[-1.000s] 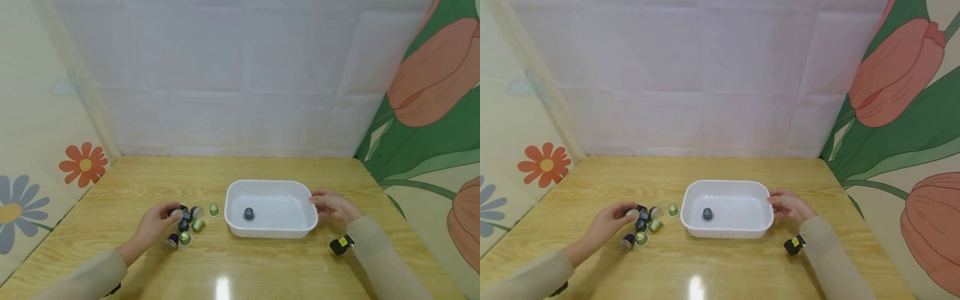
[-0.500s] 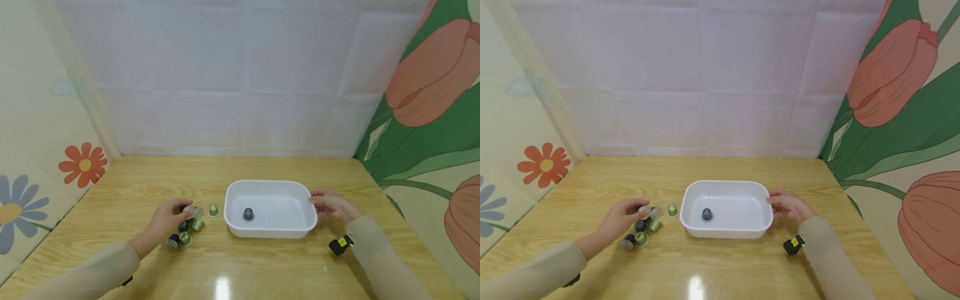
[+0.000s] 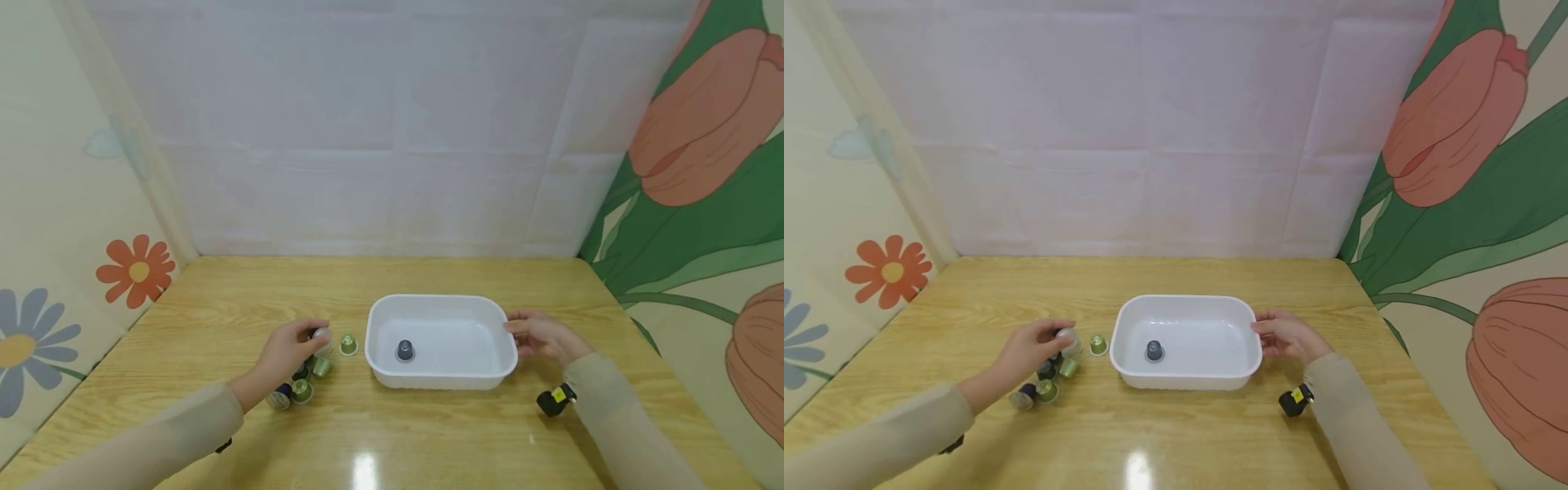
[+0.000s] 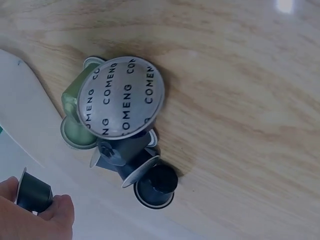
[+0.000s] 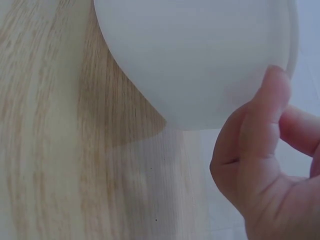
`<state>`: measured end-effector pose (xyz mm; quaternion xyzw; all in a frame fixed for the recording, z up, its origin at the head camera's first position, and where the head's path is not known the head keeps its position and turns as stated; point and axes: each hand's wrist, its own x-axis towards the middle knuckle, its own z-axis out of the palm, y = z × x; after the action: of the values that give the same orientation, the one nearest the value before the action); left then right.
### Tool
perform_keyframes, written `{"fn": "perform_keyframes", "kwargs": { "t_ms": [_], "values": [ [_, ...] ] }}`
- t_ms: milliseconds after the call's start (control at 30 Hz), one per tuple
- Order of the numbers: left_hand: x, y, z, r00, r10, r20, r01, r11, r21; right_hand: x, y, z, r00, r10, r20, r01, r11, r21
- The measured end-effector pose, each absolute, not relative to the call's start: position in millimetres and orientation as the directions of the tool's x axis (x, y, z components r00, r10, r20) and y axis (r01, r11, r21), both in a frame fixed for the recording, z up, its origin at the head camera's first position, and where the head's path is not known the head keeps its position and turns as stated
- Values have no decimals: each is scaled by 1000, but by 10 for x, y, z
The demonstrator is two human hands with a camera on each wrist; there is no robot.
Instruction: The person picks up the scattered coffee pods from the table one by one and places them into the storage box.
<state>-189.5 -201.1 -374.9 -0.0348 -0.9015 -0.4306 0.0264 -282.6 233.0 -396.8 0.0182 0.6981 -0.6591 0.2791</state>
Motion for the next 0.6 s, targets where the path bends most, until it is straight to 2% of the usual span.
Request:
{"fn": "perform_keyframes", "kwargs": {
  "t_ms": [600],
  "values": [
    [-2037,-1705,-3700,-991,104,82,126,551,825,-2838,2338,-4006,-835,-394,-384,388,74,-919]
  ]
}}
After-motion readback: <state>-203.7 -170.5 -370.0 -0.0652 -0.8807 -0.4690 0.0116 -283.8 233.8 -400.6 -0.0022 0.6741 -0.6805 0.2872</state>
